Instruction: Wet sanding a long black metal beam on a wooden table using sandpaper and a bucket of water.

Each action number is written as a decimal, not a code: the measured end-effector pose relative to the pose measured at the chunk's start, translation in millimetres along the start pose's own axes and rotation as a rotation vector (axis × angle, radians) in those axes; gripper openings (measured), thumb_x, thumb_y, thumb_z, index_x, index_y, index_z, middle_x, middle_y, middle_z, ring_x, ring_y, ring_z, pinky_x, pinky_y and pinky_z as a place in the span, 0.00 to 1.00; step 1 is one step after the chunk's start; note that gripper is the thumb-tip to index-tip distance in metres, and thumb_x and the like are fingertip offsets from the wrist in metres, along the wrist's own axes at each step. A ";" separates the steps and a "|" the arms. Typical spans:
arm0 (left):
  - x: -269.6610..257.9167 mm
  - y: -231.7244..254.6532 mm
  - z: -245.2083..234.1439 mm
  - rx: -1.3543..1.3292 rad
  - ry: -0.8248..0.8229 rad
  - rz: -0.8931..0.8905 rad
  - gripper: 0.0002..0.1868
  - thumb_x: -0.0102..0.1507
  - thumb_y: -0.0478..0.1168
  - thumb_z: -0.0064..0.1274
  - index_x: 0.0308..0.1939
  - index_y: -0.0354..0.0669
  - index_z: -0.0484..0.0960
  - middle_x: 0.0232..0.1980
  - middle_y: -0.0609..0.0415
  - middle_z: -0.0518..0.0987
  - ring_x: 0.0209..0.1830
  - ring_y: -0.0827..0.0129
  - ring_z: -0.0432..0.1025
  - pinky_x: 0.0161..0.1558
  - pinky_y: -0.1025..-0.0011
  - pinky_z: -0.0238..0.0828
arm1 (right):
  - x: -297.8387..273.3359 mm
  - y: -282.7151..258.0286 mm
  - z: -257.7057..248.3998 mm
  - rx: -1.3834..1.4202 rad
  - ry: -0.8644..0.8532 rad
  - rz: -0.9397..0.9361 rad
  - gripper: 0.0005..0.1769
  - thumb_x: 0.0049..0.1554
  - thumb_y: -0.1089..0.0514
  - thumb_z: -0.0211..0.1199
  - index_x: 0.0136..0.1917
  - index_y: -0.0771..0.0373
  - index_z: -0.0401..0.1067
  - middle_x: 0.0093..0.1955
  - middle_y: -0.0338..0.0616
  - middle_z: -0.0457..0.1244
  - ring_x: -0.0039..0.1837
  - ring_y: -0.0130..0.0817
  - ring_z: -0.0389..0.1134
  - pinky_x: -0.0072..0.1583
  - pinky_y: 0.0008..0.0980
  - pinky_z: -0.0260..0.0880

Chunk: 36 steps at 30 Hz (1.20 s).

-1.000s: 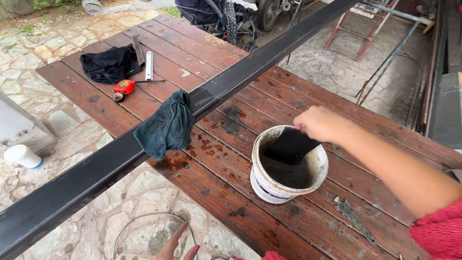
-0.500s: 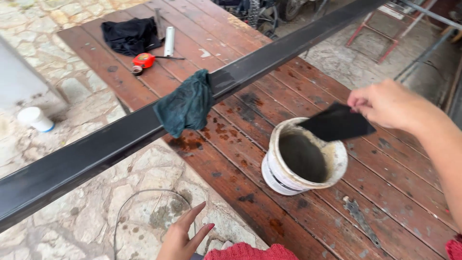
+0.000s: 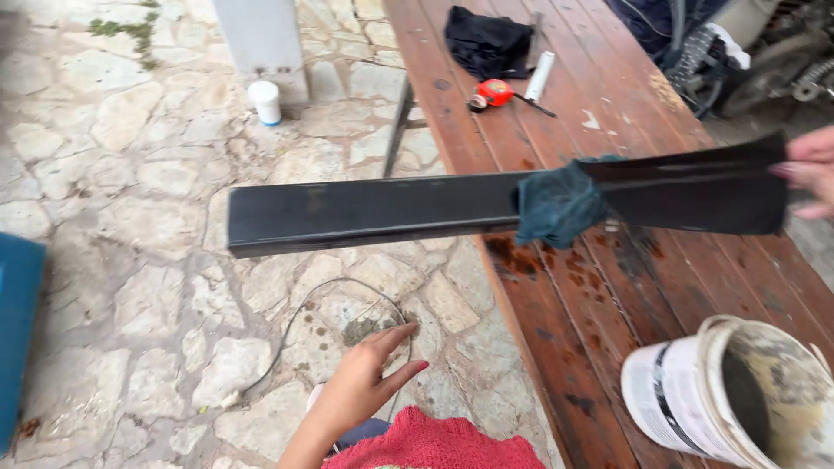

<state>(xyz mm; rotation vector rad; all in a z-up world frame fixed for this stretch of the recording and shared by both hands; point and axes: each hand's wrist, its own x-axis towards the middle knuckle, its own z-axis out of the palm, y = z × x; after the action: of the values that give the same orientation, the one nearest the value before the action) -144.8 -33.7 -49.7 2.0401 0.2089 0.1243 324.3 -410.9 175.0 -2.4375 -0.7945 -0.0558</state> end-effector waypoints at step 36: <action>108.6 -168.4 -182.6 -0.664 0.556 -0.781 0.50 0.59 0.75 0.19 0.81 0.57 0.50 0.85 0.57 0.47 0.86 0.67 0.40 0.81 0.60 0.31 | -57.6 -333.9 489.9 -0.687 -0.290 -0.913 0.64 0.56 0.14 0.17 0.83 0.70 0.32 0.87 0.57 0.31 0.87 0.43 0.31 0.84 0.38 0.27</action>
<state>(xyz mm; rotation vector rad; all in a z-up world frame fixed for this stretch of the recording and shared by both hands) -86.9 222.8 -115.5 1.1195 1.1287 0.2291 28.0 39.7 -77.9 -2.4473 -2.2684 -0.3763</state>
